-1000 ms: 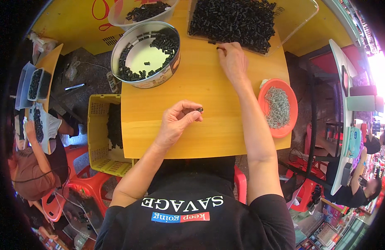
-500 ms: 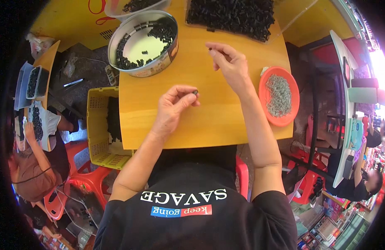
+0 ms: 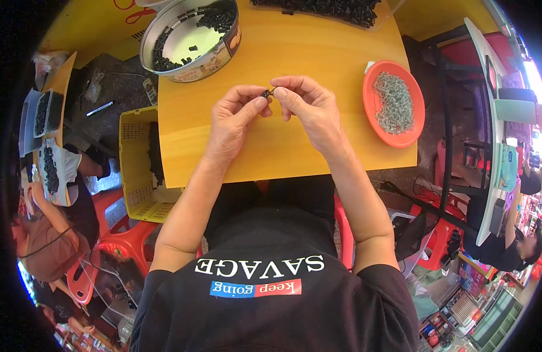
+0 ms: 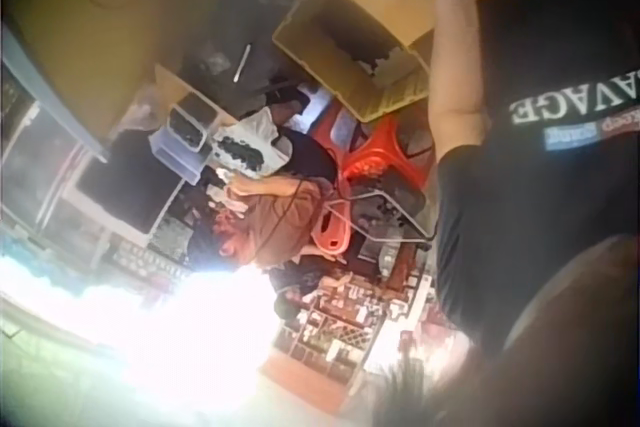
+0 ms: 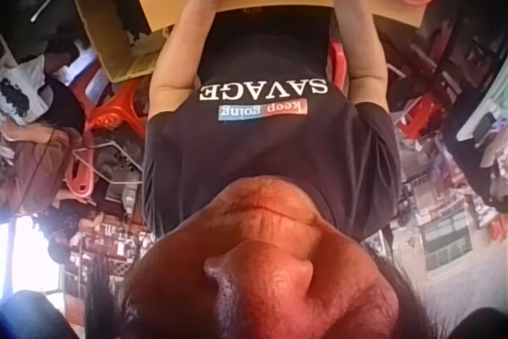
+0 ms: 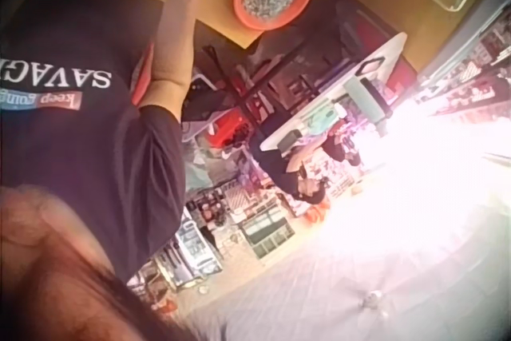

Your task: The person assembles small black plastic components by inserting pins into them by hand, then gathers the components in a clear plastic container.

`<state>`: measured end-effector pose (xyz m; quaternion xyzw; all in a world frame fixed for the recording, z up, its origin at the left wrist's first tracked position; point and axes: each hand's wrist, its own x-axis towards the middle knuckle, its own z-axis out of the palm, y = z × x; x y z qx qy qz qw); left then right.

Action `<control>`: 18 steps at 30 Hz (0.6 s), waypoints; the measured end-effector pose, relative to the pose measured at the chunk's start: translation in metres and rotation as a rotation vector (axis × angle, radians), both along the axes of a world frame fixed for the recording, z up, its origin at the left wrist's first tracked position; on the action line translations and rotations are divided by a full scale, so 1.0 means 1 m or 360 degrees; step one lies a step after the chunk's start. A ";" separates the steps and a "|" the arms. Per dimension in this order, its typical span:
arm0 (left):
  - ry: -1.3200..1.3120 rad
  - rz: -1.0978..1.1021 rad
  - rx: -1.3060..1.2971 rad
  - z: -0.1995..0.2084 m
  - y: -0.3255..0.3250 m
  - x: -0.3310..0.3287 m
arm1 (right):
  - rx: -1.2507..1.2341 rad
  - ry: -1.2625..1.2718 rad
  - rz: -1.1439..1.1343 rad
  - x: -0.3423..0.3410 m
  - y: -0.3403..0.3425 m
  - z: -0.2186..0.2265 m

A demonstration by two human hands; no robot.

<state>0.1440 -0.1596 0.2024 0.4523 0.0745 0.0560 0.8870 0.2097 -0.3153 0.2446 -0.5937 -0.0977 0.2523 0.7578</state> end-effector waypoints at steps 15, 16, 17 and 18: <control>-0.0120 0.0049 0.0365 0.002 -0.007 -0.003 | -0.0659 -0.0516 0.0003 -0.007 -0.003 0.016; -0.0118 0.0051 0.0364 0.002 -0.007 -0.003 | -0.0660 -0.0515 0.0006 -0.006 -0.004 0.016; -0.0070 0.0012 0.0342 0.002 -0.005 -0.004 | -0.0651 -0.0645 0.0026 -0.005 -0.003 0.015; -0.0025 -0.0026 0.0320 0.003 -0.004 -0.004 | -0.0642 -0.0780 0.0045 -0.005 -0.004 0.015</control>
